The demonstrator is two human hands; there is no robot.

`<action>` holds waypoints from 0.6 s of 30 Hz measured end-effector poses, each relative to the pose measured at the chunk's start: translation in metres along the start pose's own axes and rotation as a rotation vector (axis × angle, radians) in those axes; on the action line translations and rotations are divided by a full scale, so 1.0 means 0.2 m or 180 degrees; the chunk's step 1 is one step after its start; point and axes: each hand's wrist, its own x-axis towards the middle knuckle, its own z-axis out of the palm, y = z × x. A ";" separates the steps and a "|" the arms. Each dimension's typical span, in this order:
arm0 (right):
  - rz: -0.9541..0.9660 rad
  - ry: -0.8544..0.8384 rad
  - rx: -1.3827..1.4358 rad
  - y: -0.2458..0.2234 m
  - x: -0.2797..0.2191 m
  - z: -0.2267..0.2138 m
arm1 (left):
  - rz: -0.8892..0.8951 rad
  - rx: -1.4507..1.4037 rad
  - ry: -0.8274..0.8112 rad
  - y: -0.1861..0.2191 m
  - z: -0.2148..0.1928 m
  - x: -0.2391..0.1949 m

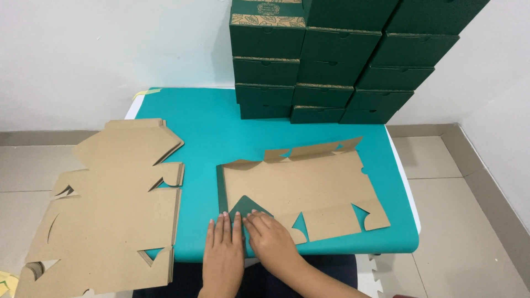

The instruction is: The person assembles flat cardboard pieces into small green boxes by folding the flaps and tucking them into slots. They repeat this process for multiple boxes and stack the finished ones on the table.

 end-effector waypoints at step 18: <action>0.0284 -0.0945 0.0704 0.13 -0.17 -0.35 | 0.0175 -0.0549 0.0302 0.05 -0.09 0.08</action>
